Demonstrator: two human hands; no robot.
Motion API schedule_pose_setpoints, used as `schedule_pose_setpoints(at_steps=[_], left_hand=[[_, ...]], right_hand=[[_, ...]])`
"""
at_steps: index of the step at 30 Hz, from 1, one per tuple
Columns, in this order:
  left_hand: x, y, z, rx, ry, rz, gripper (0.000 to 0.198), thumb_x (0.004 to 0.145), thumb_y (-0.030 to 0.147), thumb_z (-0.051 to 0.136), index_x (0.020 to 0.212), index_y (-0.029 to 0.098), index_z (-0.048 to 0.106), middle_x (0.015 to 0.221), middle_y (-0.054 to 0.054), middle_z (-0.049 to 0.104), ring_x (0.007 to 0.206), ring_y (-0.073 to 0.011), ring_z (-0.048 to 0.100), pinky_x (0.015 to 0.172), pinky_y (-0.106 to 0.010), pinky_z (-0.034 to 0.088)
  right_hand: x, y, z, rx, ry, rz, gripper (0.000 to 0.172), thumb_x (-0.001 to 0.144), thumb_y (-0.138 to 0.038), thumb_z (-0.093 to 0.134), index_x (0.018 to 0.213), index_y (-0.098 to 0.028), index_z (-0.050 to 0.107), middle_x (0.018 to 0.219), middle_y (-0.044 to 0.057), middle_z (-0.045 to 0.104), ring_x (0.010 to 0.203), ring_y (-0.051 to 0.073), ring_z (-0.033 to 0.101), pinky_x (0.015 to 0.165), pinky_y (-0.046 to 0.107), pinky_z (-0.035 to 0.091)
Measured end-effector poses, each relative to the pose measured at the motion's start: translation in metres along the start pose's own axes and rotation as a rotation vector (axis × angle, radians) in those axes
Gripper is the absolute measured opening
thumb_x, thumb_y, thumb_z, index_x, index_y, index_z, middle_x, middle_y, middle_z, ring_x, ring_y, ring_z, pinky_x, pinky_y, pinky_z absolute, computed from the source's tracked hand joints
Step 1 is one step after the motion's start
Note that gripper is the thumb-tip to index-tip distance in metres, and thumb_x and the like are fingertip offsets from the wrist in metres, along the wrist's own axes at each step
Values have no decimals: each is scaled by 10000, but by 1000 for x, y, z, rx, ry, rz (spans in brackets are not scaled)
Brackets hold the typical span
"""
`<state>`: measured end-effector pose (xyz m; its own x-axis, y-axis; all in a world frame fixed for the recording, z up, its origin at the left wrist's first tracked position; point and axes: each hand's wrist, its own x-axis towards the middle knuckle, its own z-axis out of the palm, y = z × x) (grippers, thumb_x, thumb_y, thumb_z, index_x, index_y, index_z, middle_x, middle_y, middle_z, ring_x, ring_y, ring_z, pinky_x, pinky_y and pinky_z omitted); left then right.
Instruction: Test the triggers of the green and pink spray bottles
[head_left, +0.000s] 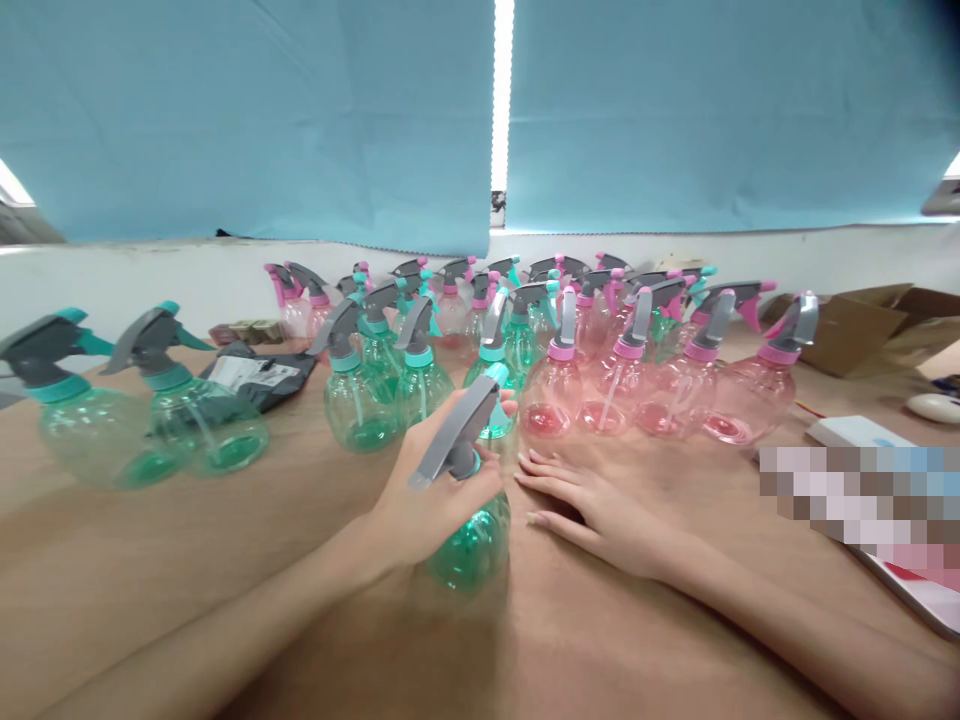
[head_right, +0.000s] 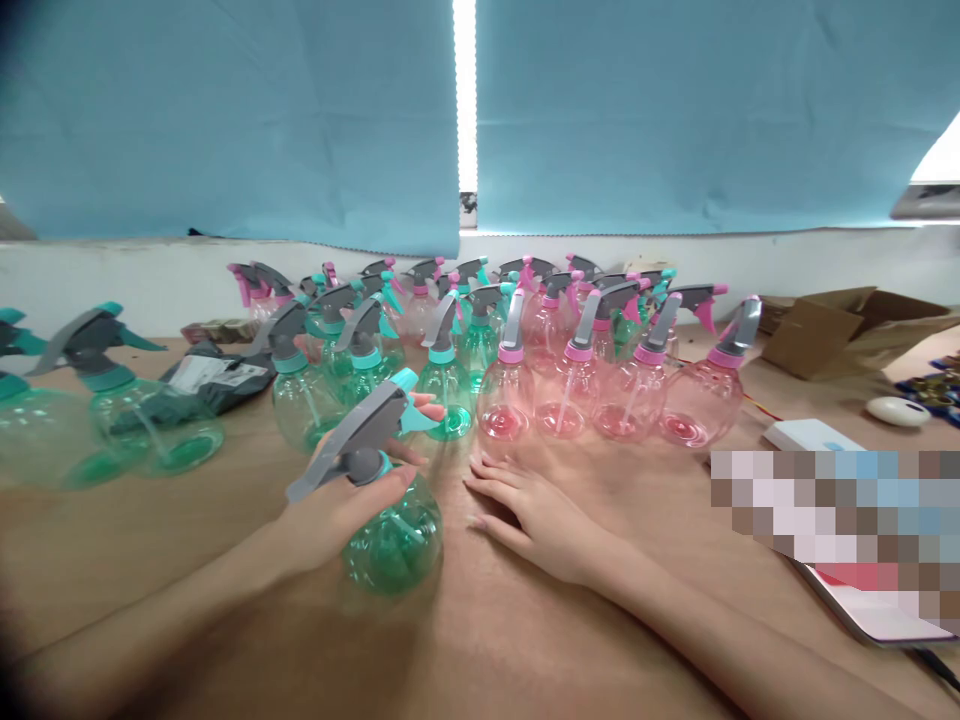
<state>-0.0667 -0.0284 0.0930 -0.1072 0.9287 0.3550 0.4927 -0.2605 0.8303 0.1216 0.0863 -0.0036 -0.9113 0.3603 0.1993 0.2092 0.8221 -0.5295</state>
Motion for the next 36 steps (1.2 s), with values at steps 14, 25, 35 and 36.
schedule_pose_setpoints(at_steps=[14, 25, 35, 36], left_hand=[[1, 3, 0, 2, -4, -17, 472, 723, 158, 547, 1191, 221, 551, 935, -15, 644, 557, -103, 461, 560, -259, 451], [0, 1, 0, -23, -5, -27, 441, 714, 149, 545, 1149, 219, 551, 979, -15, 632, 542, -96, 425, 567, -265, 438], [1, 4, -1, 31, -20, -9, 414, 725, 190, 521, 1138, 195, 548, 796, 3, 603, 544, -129, 467, 546, -285, 443], [1, 4, -1, 42, -19, -5, 399, 725, 192, 516, 1124, 196, 547, 790, 4, 601, 557, -136, 483, 551, -286, 447]], right_hand=[[0, 0, 0, -2, 3, -5, 503, 971, -470, 462, 1436, -277, 446, 1482, 48, 454, 1400, 277, 356, 1134, 511, 332], [0, -1, -1, -29, -13, 10, 516, 974, -484, 445, 1435, -251, 450, 1491, 48, 441, 1403, 271, 352, 1135, 507, 332], [1, -2, -2, -40, -25, 7, 518, 978, -475, 442, 1434, -229, 452, 1491, 58, 438, 1405, 266, 348, 1142, 493, 327], [1, -2, -2, -38, -22, 8, 517, 977, -476, 443, 1432, -230, 455, 1489, 59, 441, 1403, 268, 352, 1141, 498, 327]])
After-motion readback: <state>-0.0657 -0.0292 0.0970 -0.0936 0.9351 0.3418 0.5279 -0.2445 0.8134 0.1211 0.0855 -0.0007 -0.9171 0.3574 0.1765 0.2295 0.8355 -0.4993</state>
